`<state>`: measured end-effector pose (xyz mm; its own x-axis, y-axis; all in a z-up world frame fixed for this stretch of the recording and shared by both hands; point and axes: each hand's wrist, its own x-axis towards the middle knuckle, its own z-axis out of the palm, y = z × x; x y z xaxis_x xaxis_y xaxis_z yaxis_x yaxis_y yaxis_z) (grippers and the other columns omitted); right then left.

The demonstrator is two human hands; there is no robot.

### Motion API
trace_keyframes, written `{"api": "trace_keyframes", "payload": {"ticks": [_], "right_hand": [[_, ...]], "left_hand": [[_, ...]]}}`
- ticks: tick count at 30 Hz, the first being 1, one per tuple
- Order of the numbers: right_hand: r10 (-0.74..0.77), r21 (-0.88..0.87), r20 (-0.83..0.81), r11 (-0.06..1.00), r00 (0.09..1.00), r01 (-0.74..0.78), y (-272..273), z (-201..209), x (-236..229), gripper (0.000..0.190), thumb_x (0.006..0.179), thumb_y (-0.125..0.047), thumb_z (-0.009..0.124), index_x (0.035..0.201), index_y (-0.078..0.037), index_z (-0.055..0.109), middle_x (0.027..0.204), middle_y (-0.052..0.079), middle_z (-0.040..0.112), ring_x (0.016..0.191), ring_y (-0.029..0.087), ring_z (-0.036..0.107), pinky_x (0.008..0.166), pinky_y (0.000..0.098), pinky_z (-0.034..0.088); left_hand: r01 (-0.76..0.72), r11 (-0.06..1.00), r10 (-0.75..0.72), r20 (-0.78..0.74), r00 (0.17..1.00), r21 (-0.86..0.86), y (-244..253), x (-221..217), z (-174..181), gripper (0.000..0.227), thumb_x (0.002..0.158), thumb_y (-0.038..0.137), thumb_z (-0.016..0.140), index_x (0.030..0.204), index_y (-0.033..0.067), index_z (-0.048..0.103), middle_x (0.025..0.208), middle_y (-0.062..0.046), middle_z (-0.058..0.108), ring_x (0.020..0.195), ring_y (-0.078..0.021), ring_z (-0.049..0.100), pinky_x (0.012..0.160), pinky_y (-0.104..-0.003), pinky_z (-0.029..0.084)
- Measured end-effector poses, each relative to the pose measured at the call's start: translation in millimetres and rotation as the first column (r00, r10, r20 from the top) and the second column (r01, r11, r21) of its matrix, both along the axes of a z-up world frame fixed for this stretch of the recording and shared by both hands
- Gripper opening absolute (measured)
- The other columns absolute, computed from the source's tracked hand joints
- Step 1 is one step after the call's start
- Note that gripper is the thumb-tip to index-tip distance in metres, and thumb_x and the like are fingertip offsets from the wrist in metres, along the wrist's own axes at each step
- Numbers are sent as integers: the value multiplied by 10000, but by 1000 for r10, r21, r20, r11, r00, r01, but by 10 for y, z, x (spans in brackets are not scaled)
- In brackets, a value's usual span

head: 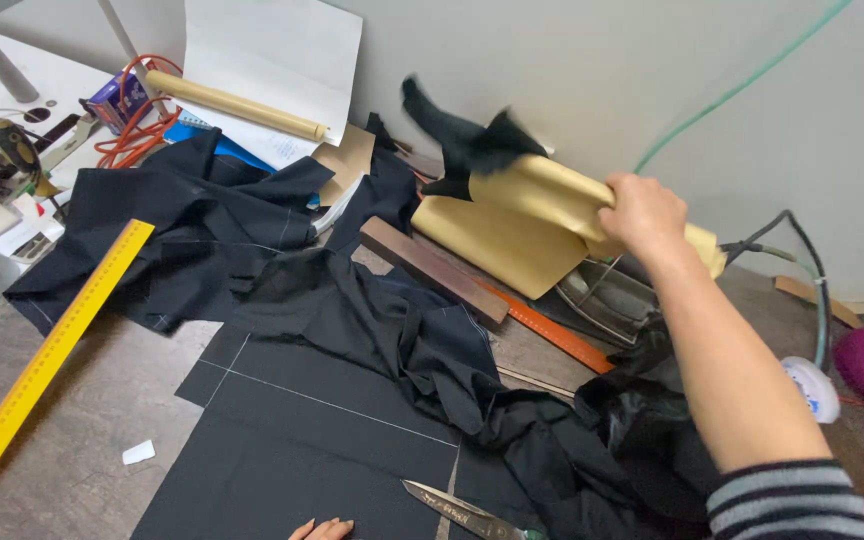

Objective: The person measures and marks a piece of black fabric using a yellow ruler and white chalk. They then use a pair of scissors to cut the fabric along the marked lines. After cutting, the person handles a roll of tan paper, unrolling and folding it before securing it with a red rubber band.

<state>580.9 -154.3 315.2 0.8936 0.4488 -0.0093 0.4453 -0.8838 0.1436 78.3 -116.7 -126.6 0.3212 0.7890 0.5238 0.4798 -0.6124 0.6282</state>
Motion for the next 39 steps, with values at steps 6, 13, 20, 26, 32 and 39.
{"api": "trace_keyframes", "payload": {"ticks": [6, 13, 20, 26, 32, 39], "right_hand": [[-63, 284, -232, 950, 971, 130, -178, 446, -560, 330, 771, -300, 622, 1034, -109, 682, 940, 162, 701, 870, 334, 641, 730, 438, 459], [69, 443, 91, 891, 993, -102, -477, 860, -999, 250, 829, -272, 599, 1037, -151, 664, 874, 132, 677, 796, 340, 600, 651, 457, 421], [271, 599, 63, 760, 961, -254, -417, 1441, -2523, 213, 807, -164, 597, 1001, -83, 627, 807, 39, 593, 721, 171, 516, 647, 316, 396], [430, 886, -331, 448, 840, 120, -355, 1294, -3488, 410, 738, -170, 709, 1110, 1, 680, 918, 52, 713, 789, 126, 617, 642, 280, 519], [585, 808, -201, -355, 786, 470, -383, 690, -3976, 503, 753, -124, 728, 1176, 104, 580, 1031, 226, 715, 827, 336, 726, 693, 449, 605], [238, 661, -634, -328, 736, 675, -489, -471, -4147, 395, 771, -59, 632, 1137, 54, 537, 970, 292, 671, 738, 378, 645, 625, 508, 553]], "left_hand": [[157, 952, -190, 106, 976, 263, 135, 17, 698, 408, 876, 357, 302, 563, 335, 561, 774, 138, 672, 728, -85, 664, 861, -336, 440], [209, 967, -218, 44, 975, 149, 167, -79, 1007, 300, 826, 446, 420, 653, 347, 644, 813, 152, 664, 710, -105, 655, 779, -344, 490], [609, 447, -782, 45, 622, -656, 917, -84, 1227, 693, 754, 482, 739, 1374, 330, 469, 1331, 51, 582, 1221, -143, 571, 947, -322, 465], [560, -126, -455, 549, 701, -819, 1277, 133, 2390, 841, 799, 396, 618, 1509, 305, 175, 1529, -31, 391, 1378, -190, 439, 1040, -395, 445], [474, -496, -63, 575, 816, -727, 1534, 166, 2643, 747, 786, 470, 484, 1484, 333, 255, 1416, -28, 519, 1295, -217, 501, 1003, -439, 382], [367, -799, 146, 438, 887, -476, 2164, -259, 2809, 942, 695, 834, 382, 1282, 123, 576, 1219, -173, 618, 1086, -331, 569, 934, -483, 435]]}}
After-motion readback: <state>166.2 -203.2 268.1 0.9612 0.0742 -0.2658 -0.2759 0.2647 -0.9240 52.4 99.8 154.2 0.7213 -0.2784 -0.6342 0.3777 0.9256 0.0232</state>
